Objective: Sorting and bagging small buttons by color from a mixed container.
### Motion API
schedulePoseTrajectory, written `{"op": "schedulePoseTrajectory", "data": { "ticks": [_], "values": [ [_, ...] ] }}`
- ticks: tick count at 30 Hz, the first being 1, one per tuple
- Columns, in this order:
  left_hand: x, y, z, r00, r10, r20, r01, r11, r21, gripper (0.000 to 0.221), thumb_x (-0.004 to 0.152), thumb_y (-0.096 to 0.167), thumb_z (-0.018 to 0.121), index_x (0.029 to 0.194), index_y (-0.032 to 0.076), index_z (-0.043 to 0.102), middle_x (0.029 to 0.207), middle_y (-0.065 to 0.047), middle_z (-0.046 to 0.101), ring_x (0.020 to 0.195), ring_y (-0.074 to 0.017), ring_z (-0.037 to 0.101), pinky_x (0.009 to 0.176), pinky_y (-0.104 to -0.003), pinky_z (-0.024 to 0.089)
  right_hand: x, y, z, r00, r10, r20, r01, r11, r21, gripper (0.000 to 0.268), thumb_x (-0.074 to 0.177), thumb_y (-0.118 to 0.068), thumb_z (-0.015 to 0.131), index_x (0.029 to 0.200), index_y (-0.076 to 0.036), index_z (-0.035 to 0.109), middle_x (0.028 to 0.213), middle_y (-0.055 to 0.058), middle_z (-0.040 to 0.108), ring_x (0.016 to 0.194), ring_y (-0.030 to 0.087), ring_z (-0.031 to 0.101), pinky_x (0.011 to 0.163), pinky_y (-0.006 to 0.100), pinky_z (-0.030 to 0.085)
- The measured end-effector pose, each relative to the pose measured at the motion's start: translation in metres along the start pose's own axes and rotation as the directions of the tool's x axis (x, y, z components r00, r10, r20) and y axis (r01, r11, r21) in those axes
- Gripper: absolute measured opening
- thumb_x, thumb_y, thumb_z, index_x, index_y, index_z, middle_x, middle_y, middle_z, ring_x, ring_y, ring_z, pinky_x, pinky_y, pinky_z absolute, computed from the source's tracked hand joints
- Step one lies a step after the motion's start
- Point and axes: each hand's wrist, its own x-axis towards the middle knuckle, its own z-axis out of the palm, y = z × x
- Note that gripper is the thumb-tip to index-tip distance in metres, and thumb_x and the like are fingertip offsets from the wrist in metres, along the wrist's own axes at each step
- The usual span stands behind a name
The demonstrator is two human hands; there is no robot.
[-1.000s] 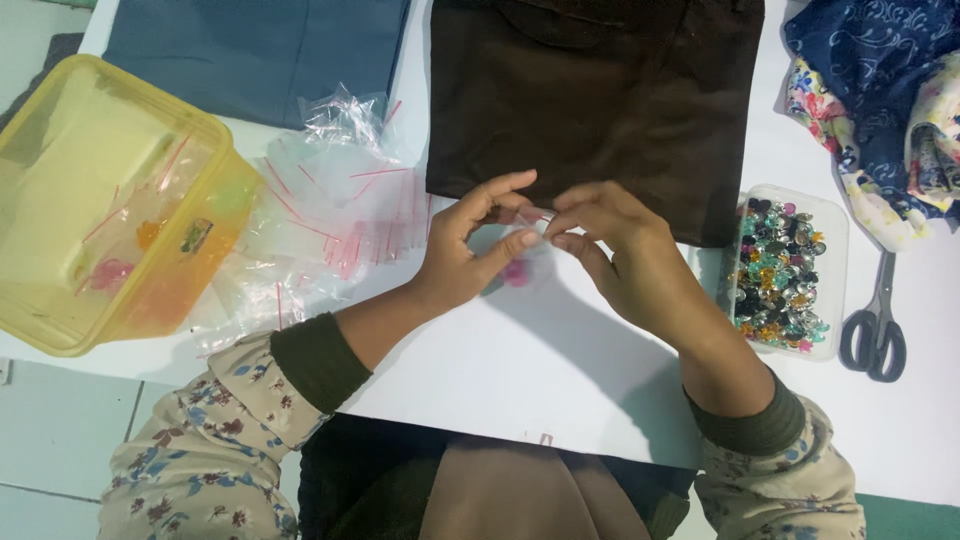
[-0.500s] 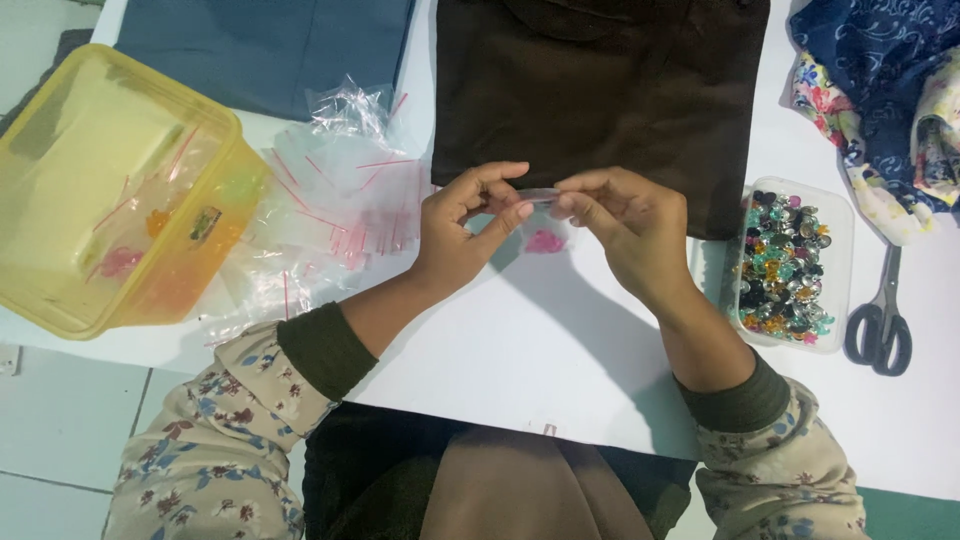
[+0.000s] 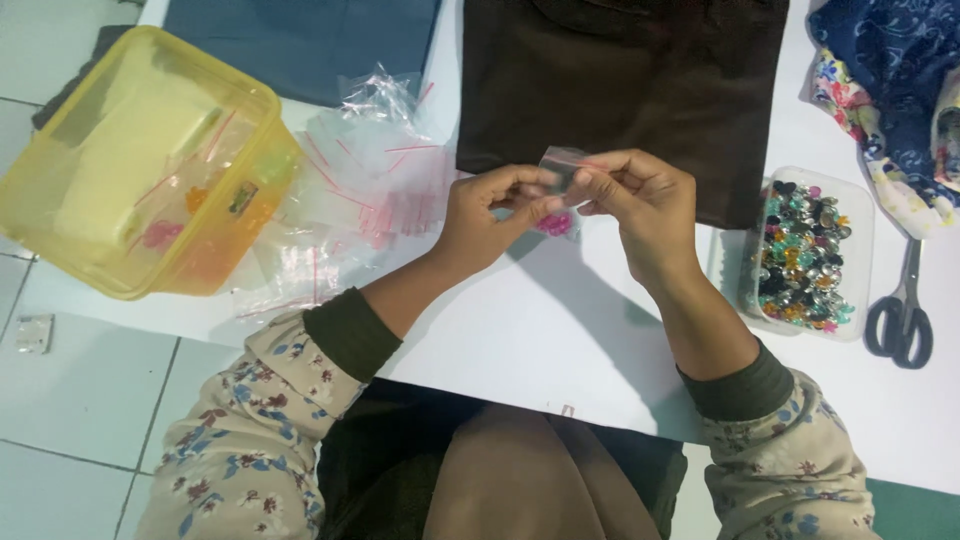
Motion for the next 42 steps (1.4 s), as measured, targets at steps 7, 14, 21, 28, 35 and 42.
{"op": "schedulePoseTrajectory", "data": {
  "ticks": [7, 14, 21, 28, 35, 42],
  "values": [
    [-0.003, 0.021, -0.025, 0.978, 0.158, -0.135, -0.134, 0.976, 0.170, 0.009, 0.096, 0.021, 0.076, 0.100, 0.013, 0.078, 0.077, -0.003, 0.075, 0.073, -0.0183, 0.077, 0.069, -0.027, 0.064, -0.014, -0.019, 0.041, 0.983, -0.110, 0.147, 0.122, 0.990, -0.075, 0.017, 0.092, -0.005, 0.082, 0.105, 0.004, 0.074, 0.079, 0.012, 0.070, 0.075, 0.014, 0.072, 0.071, 0.026, 0.063],
    [-0.027, 0.068, -0.080, 0.919, 0.354, -0.176, -0.290, 0.906, 0.309, 0.009, 0.100, 0.014, 0.070, 0.100, 0.009, 0.078, 0.079, -0.004, 0.075, 0.071, -0.0215, 0.074, 0.066, -0.030, 0.062, -0.016, -0.053, 0.095, 0.942, -0.161, 0.293, 0.178, 0.984, -0.033, 0.013, 0.102, -0.010, 0.070, 0.101, 0.002, 0.075, 0.079, 0.013, 0.072, 0.075, 0.015, 0.071, 0.073, 0.029, 0.062],
    [-0.043, 0.126, -0.161, 0.845, 0.490, -0.215, -0.284, 0.751, 0.596, 0.010, 0.102, 0.007, 0.068, 0.097, 0.002, 0.075, 0.075, -0.008, 0.071, 0.065, -0.0229, 0.069, 0.066, -0.033, 0.058, -0.003, -0.077, 0.182, 0.829, -0.299, 0.473, 0.254, 0.954, 0.157, 0.018, 0.103, -0.012, 0.067, 0.110, 0.004, 0.071, 0.083, 0.016, 0.073, 0.080, 0.020, 0.074, 0.076, 0.032, 0.063],
    [-0.051, 0.166, -0.254, 0.855, 0.420, -0.304, -0.093, 0.701, 0.707, 0.028, 0.112, 0.011, 0.060, 0.107, -0.012, 0.074, 0.085, -0.019, 0.073, 0.068, -0.0232, 0.071, 0.060, -0.029, 0.053, 0.018, -0.085, 0.278, 0.691, -0.225, 0.687, 0.153, 0.974, 0.166, 0.016, 0.096, -0.008, 0.074, 0.109, 0.002, 0.071, 0.094, 0.009, 0.074, 0.081, 0.015, 0.071, 0.076, 0.024, 0.063],
    [-0.067, 0.161, -0.322, 0.891, 0.224, -0.394, 0.184, 0.616, 0.766, 0.025, 0.102, -0.005, 0.076, 0.125, 0.002, 0.070, 0.090, -0.008, 0.068, 0.077, -0.0179, 0.068, 0.076, -0.029, 0.059, 0.039, -0.070, 0.353, 0.647, 0.003, 0.762, 0.095, 0.992, -0.085, 0.012, 0.088, 0.000, 0.067, 0.097, -0.005, 0.071, 0.075, 0.007, 0.072, 0.061, 0.011, 0.069, 0.061, 0.022, 0.064],
    [-0.060, 0.141, -0.348, 0.907, -0.278, -0.317, 0.354, 0.091, 0.931, 0.020, 0.087, 0.022, 0.072, 0.105, 0.025, 0.078, 0.088, 0.007, 0.076, 0.082, -0.0295, 0.069, 0.059, -0.049, 0.053, 0.047, -0.070, 0.390, 0.531, 0.485, 0.695, 0.375, 0.601, -0.706, 0.037, 0.082, 0.005, 0.058, 0.106, -0.021, 0.071, 0.087, 0.006, 0.070, 0.063, 0.018, 0.066, 0.051, 0.037, 0.046]
  ]
}}
